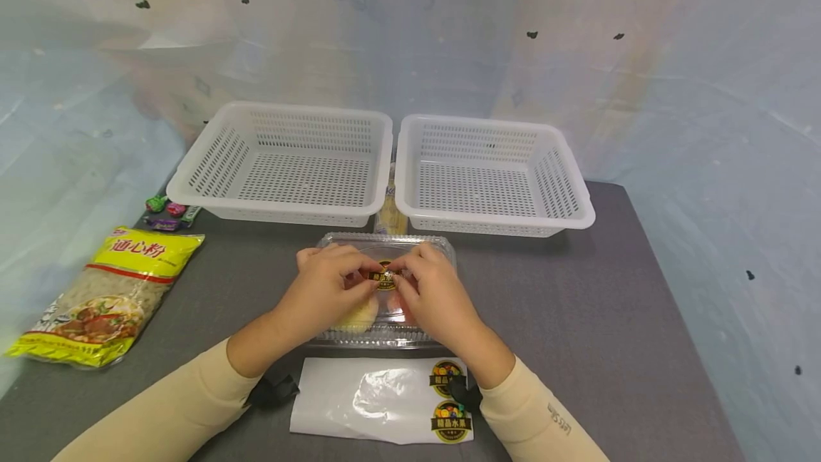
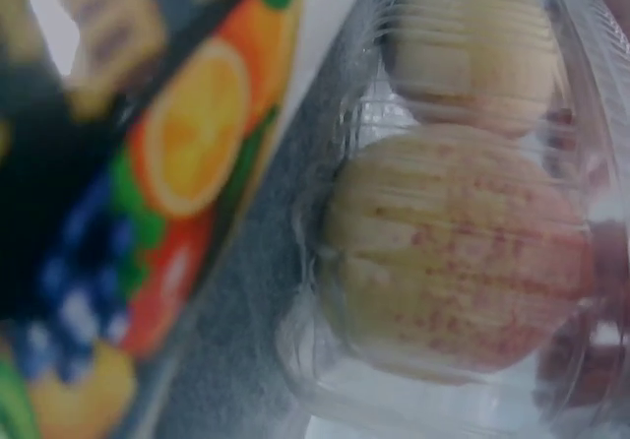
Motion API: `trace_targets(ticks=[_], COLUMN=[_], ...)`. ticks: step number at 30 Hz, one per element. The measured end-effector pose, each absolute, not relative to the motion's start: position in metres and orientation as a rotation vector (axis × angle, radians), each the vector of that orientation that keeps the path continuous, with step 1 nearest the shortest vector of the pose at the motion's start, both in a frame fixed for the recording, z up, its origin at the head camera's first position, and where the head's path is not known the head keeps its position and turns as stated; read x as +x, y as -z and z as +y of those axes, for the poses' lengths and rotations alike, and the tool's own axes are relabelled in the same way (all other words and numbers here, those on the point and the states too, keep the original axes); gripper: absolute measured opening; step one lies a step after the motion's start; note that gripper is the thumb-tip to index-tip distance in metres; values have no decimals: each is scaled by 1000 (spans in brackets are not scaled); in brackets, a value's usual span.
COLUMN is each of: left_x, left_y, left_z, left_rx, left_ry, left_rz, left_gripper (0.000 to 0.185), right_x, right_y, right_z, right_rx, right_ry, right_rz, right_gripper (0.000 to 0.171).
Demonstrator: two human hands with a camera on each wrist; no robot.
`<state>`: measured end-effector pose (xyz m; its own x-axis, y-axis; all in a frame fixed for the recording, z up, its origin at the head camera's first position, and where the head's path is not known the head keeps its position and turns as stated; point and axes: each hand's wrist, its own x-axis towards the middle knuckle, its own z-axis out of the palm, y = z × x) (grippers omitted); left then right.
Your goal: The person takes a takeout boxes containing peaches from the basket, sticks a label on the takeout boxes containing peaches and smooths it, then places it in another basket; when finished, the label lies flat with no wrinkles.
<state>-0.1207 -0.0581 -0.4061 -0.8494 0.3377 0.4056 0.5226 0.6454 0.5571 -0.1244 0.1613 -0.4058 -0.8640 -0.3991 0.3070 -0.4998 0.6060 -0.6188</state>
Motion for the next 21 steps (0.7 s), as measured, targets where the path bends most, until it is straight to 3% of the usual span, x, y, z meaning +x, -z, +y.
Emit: trace_targets(ticks=[6, 11, 21], left_x=[-116, -107, -110], left_y=[403, 393, 391], left_z=[-62, -71, -98], left_rx=[-857, -1117, -1349], left_ry=[668, 316, 348], left_rz=[-2623, -2723, -2890], left_gripper=[16, 42, 67], right_x=[-125, -123, -117], right_y=[405, 402, 394], right_z=[166, 174, 194], right_rx=[960, 1152, 1283], right_ry=[-826, -592, -503], right_rz=[-2610, -2608, -2789], right_gripper=[13, 31, 50])
